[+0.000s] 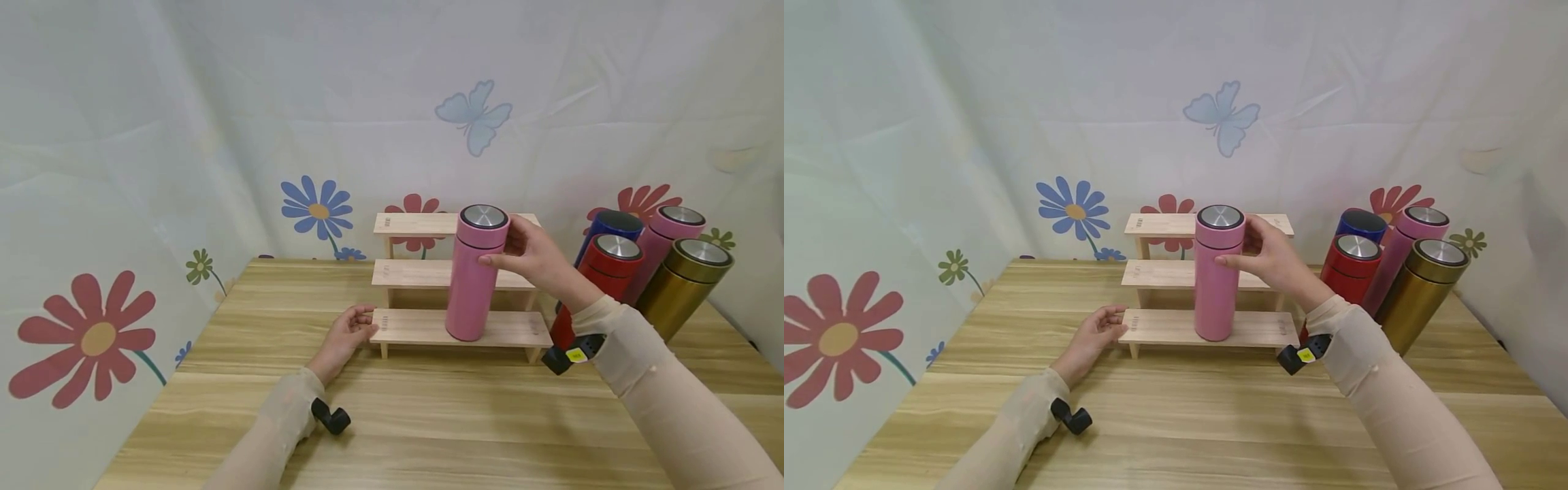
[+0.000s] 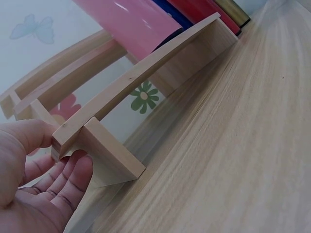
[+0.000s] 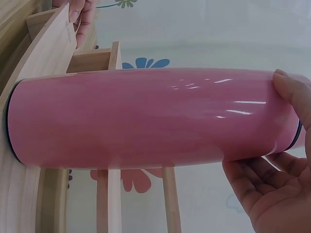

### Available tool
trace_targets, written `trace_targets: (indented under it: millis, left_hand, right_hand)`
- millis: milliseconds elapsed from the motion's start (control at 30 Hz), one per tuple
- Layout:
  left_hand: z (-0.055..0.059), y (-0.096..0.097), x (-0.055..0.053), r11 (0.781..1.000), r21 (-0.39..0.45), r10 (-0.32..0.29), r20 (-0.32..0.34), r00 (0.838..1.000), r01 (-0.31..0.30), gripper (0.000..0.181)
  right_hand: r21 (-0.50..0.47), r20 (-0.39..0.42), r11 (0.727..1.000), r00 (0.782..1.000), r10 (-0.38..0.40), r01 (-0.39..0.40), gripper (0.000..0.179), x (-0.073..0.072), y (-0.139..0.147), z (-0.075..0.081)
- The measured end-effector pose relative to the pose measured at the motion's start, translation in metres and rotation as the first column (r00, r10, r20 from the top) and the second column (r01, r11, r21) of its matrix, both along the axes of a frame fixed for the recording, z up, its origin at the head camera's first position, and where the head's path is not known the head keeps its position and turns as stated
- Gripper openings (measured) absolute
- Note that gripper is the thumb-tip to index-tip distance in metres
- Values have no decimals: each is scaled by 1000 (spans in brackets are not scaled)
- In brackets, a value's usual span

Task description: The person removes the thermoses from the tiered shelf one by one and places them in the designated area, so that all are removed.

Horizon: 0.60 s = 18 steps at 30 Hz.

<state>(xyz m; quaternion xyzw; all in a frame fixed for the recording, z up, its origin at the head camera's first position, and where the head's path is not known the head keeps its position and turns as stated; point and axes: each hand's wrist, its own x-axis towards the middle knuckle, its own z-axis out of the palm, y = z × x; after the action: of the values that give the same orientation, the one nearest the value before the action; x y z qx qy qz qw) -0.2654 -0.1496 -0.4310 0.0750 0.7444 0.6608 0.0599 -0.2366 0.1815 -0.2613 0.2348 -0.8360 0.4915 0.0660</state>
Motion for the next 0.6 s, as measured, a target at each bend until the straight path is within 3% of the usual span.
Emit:
trace_targets:
  millis: [367, 600]
  left_hand:
    - [0, -1, -1, 1000, -10, -11, -6, 1000, 11, 43]
    - [-1, 0, -2, 1000, -3, -18, -8, 1000, 18, 43]
  right_hand:
    - [56, 14, 994, 996, -90, 90, 60, 14, 16, 7]
    - [88, -39, 984, 988, -150, 153, 59, 23, 31, 9]
